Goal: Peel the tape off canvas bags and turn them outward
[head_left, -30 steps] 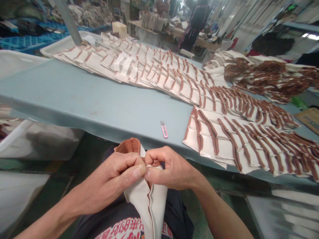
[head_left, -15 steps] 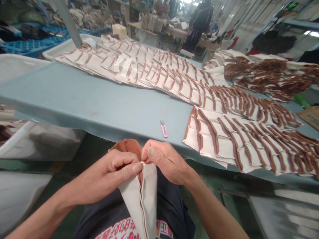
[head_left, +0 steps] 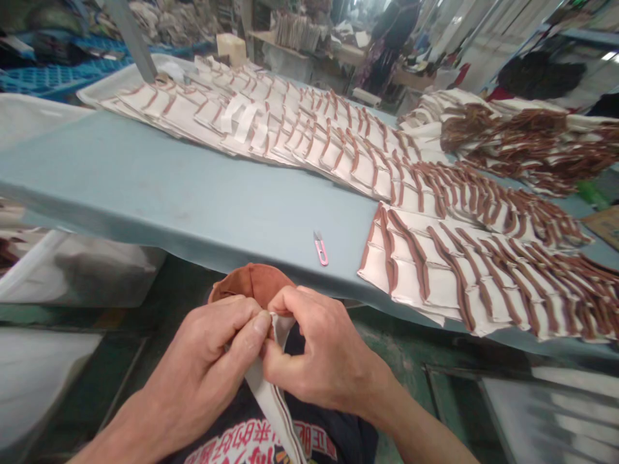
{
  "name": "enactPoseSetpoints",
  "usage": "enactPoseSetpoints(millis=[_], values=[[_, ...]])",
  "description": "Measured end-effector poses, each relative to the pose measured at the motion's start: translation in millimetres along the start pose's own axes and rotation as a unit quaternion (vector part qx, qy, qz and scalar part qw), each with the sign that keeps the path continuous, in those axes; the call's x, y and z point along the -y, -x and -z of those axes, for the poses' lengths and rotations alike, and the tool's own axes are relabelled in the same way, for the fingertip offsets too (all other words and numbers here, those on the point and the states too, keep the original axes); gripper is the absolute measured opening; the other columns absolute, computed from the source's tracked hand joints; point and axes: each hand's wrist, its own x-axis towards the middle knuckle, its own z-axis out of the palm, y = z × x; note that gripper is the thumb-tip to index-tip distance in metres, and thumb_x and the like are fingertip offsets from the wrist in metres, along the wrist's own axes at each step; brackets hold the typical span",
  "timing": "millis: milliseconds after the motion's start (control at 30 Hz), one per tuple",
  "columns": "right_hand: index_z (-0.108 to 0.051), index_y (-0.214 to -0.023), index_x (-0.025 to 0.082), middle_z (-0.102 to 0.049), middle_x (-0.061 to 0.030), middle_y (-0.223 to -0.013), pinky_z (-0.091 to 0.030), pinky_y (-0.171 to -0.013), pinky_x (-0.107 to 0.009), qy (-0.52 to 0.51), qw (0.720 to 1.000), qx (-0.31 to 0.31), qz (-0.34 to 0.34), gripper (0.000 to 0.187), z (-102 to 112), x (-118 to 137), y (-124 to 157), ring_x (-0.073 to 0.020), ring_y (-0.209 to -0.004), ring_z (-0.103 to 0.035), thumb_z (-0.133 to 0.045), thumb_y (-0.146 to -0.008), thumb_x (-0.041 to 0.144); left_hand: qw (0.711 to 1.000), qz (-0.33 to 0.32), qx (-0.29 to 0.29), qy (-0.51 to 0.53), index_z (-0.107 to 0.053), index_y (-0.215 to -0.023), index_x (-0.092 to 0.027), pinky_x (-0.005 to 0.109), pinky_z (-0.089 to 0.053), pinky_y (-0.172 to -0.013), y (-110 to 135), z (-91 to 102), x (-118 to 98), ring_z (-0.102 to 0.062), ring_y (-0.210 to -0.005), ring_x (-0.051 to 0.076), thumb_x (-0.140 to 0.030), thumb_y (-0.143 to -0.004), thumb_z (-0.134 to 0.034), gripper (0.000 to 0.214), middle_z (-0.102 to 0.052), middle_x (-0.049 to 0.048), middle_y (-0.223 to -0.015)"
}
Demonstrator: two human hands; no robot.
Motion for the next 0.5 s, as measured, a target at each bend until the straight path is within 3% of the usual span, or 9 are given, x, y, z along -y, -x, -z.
enactPoseSetpoints(millis=[133,333,500], values=[[-0.05,-0.081,0.025,-0.056,0.0046,-0.074,-0.036,-0.071,-0.032,-0.031,0.998,0.025,-0.039,0.021,0,-2,-5,-0.0157,-0.069,-0.052,-0.07,-0.085,0.031,0.996,0.063,-0.015,0.055,-0.047,-0.072,-0.024,0.02,-0.043,-0.055,10,-8.2,12,-0.048,-0.056,0.011,-0.028,-0.116,-0.045,0.044,-0.049,-0.0078,-0.066],[-0.064,-0.087,0.023,-0.059,0.0069,-0.075,-0.037,-0.069,-0.027,-0.151,0.968,0.17,-0.104,0.028,15,-10,-14,-0.0127,-0.068,-0.05,-0.083,-0.091,0.044,0.995,0.044,-0.005,0.089,-0.053,-0.079,-0.023,0.022,-0.041,-0.057,25,-6.8,34,-0.047,-0.06,0.012,-0.03,-0.12,-0.047,0.042,-0.053,-0.0074,-0.071],[-0.062,-0.083,0.022,-0.053,0.0075,-0.072,-0.036,-0.065,-0.027,-0.199,0.958,0.173,-0.111,0.032,13,-13,-16,-0.0121,-0.067,-0.046,-0.083,-0.09,0.046,0.996,0.02,-0.02,0.086,-0.049,-0.078,-0.024,0.022,-0.038,-0.055,24,-10.2,36,-0.046,-0.058,0.011,-0.027,-0.12,-0.046,0.042,-0.048,-0.0079,-0.07]])
